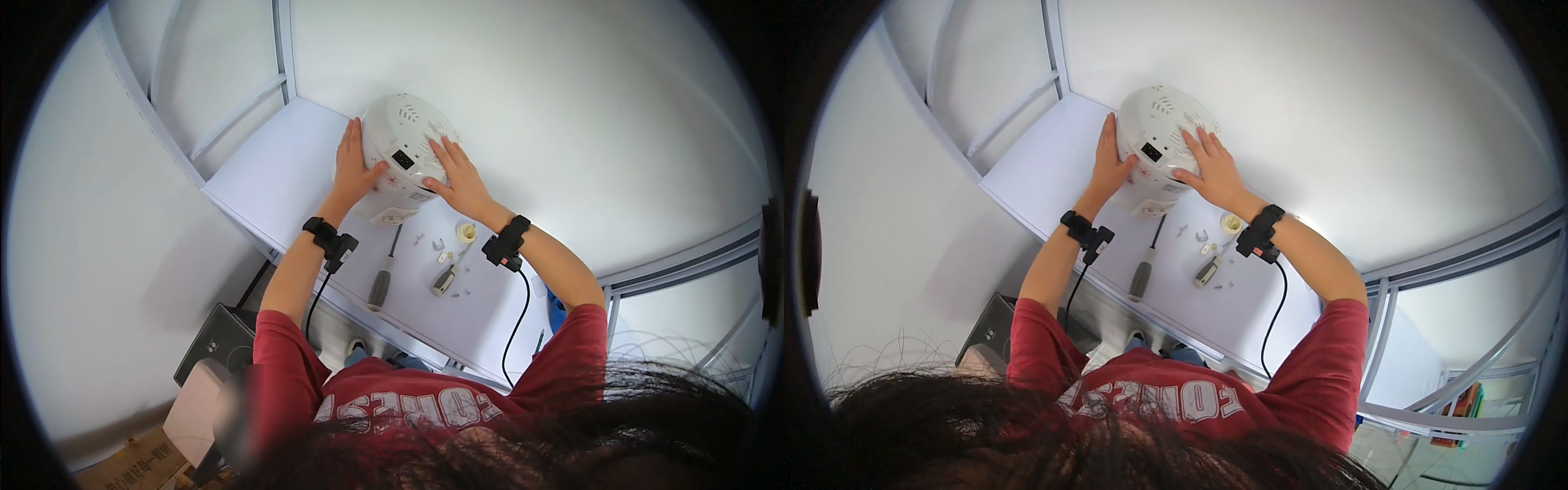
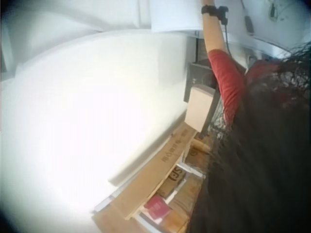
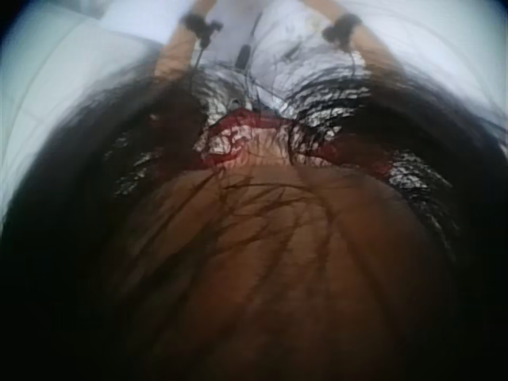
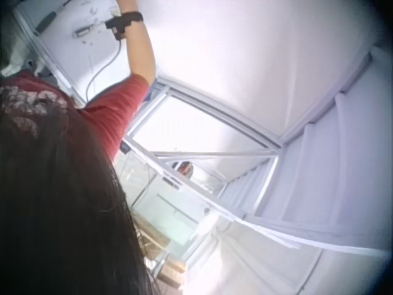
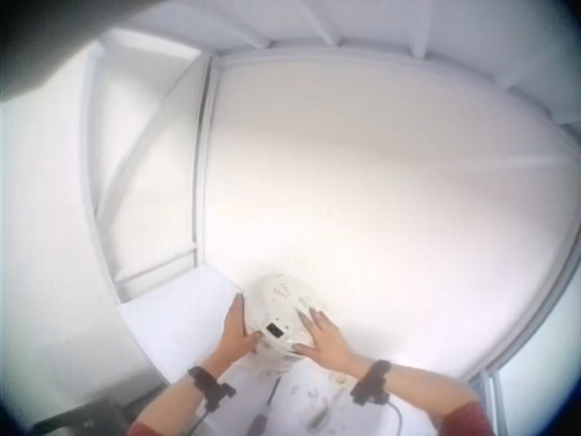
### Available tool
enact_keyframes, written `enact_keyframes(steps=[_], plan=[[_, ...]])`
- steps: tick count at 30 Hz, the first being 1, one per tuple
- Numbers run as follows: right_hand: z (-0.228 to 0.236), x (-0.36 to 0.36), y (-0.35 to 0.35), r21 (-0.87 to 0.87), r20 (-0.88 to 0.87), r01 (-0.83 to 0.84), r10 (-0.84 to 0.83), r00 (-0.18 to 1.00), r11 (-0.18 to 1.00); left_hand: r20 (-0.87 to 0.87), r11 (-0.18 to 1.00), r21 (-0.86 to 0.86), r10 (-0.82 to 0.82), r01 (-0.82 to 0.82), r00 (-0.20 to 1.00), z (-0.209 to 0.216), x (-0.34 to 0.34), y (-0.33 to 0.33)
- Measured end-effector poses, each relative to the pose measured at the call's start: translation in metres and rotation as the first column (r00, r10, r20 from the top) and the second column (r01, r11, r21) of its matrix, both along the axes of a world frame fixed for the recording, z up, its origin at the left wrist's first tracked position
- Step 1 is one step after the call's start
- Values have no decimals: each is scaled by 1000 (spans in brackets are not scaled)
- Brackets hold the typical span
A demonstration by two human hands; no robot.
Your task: The person connects internal wires inside a white cylindrical appliance, then aligns and snaps the top cover into place. They rotate the unit to check the fit and press along the seam to secure the casing.
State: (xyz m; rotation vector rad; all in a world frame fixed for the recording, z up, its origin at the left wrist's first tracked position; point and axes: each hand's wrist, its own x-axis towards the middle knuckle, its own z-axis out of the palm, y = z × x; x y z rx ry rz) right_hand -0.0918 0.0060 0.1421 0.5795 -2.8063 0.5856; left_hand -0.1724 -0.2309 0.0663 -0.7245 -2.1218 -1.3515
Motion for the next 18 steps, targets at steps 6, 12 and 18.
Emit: enact_keyframes(steps=[6,12,18], plan=[[3,2,3,-138,37,42,-37,999,989,20,996,-92,7,-5,1000,10,14,4],[29,9,-26,83,-167,-99,112,980,992,-40,995,-44,89,-91,995,14,25,10],[56,7,-21,-14,-78,-17,16,997,1000,-39,987,-51,149,-151,988,15,40,14]])
